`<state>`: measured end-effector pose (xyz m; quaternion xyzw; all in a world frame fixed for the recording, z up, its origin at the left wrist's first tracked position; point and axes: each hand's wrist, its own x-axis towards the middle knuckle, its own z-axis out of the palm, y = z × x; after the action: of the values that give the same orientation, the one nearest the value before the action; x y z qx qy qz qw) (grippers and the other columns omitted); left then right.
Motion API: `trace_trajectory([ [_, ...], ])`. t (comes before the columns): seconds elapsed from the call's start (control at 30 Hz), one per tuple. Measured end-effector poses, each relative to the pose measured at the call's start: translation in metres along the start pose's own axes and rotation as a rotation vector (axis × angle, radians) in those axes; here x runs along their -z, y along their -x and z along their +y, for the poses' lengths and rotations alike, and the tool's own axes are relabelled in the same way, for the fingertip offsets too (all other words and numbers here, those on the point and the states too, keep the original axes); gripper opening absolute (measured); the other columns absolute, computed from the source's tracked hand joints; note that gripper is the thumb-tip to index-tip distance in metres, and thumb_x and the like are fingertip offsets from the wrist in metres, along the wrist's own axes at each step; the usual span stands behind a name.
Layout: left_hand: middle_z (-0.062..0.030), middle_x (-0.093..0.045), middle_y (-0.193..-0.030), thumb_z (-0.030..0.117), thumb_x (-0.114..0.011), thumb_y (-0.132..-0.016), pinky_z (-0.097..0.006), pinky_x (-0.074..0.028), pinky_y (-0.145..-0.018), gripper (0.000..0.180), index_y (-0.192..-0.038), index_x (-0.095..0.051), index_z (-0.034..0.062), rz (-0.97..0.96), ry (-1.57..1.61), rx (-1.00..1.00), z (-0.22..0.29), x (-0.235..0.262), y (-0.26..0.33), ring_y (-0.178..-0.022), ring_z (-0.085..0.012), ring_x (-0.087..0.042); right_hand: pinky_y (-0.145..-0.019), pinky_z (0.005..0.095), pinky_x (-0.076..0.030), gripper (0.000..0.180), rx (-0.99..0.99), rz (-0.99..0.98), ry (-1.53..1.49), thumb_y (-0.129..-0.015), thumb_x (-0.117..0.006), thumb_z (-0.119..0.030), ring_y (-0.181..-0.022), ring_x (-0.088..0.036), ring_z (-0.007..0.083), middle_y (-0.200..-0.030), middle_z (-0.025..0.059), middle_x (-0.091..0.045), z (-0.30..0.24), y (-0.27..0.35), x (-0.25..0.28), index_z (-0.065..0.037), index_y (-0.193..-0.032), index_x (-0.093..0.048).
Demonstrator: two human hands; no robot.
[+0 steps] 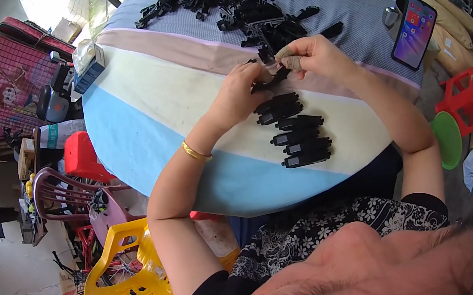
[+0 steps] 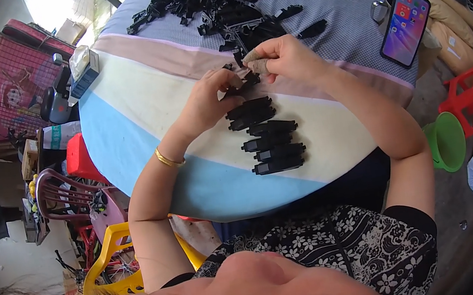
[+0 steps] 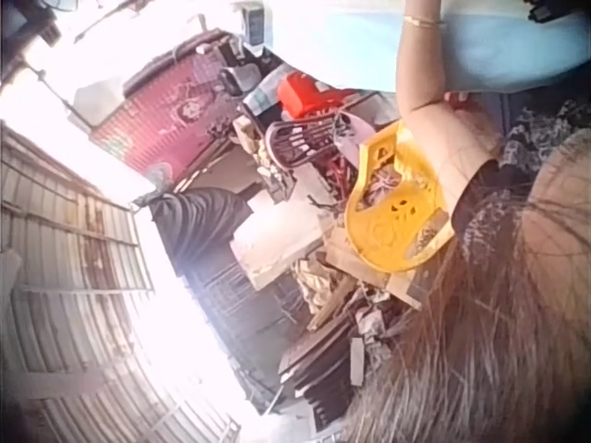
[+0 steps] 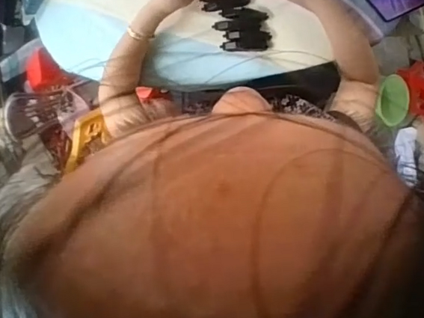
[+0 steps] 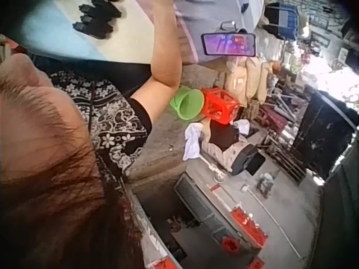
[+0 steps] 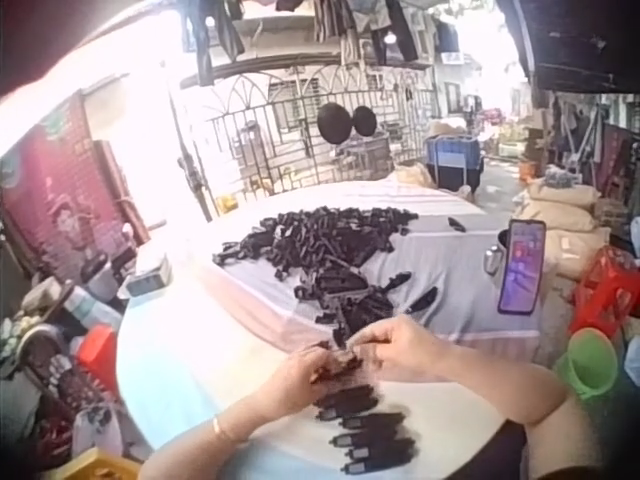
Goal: Manually assembling small black plastic components on a table.
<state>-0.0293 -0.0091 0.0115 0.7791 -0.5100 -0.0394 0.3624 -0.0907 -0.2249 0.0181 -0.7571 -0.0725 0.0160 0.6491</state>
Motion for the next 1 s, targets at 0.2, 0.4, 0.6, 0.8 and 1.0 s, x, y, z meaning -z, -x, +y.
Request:
trace_trajectory([
  [0.2,-0.0095,-0.059,-0.085,0.008,-0.074,-0.069,-0.033,-0.047,-0.069,0.029,-0.091,-0.058,0.0008,0.158,-0.017,0.14,0.001,-0.004,0.003,-0.074,-0.0232,-0.056,-0.056,0.0215,-0.047,0.022,-0.008,-0.024,0.019,-0.08,-0.067,-0.004,-0.063,-0.055,0.0071,-0.079,0.0026,-0.061,0.014,0.002,-0.019,0.004,-0.1,-0.065],
  [0.4,-0.013,-0.06,-0.079,0.015,-0.072,-0.071,-0.033,-0.047,-0.065,0.025,-0.087,-0.061,-0.0014,0.157,-0.218,0.206,0.0,-0.013,0.01,-0.068,-0.0247,-0.058,-0.066,0.0345,-0.048,0.024,0.424,-0.009,0.881,-0.072,-0.062,-0.004,-0.074,-0.061,0.0266,-0.087,0.0135,-0.059,0.014,0.007,-0.005,0.001,-0.095,-0.065],
  [0.6,-0.0107,-0.063,-0.081,0.01,-0.071,-0.07,-0.032,-0.049,-0.066,0.019,-0.084,-0.062,-0.0018,-0.043,0.085,0.318,0.015,-0.002,0.008,-0.07,-0.0207,-0.06,-0.065,0.0375,-0.046,0.016,0.256,-0.059,0.774,-0.073,-0.063,-0.005,-0.076,-0.059,0.03,-0.088,0.0136,-0.058,-0.025,0.014,0.004,0.001,-0.087,-0.062],
  [0.8,-0.0112,-0.063,-0.081,0.007,-0.07,-0.068,-0.031,-0.05,-0.067,0.02,-0.086,-0.065,-0.0018,-0.017,-0.001,0.309,0.011,-0.01,0.011,-0.07,-0.0212,-0.062,-0.062,0.0377,-0.045,0.016,0.352,-0.073,0.953,-0.073,-0.066,-0.009,-0.072,-0.058,0.031,-0.078,0.0127,-0.057,-0.01,0.022,0.0,0.0,-0.086,-0.064],
  [1.0,-0.012,-0.061,-0.079,0.006,-0.071,-0.067,-0.031,-0.049,-0.066,0.019,-0.084,-0.066,-0.0024,-0.004,-0.032,0.28,0.01,-0.01,0.009,-0.069,-0.0235,-0.061,-0.061,0.0377,-0.045,0.014,0.423,-0.123,1.043,-0.073,-0.068,-0.011,-0.071,-0.058,0.0309,-0.075,0.0121,-0.057,-0.009,0.019,0.003,0.0,-0.082,-0.064],
])
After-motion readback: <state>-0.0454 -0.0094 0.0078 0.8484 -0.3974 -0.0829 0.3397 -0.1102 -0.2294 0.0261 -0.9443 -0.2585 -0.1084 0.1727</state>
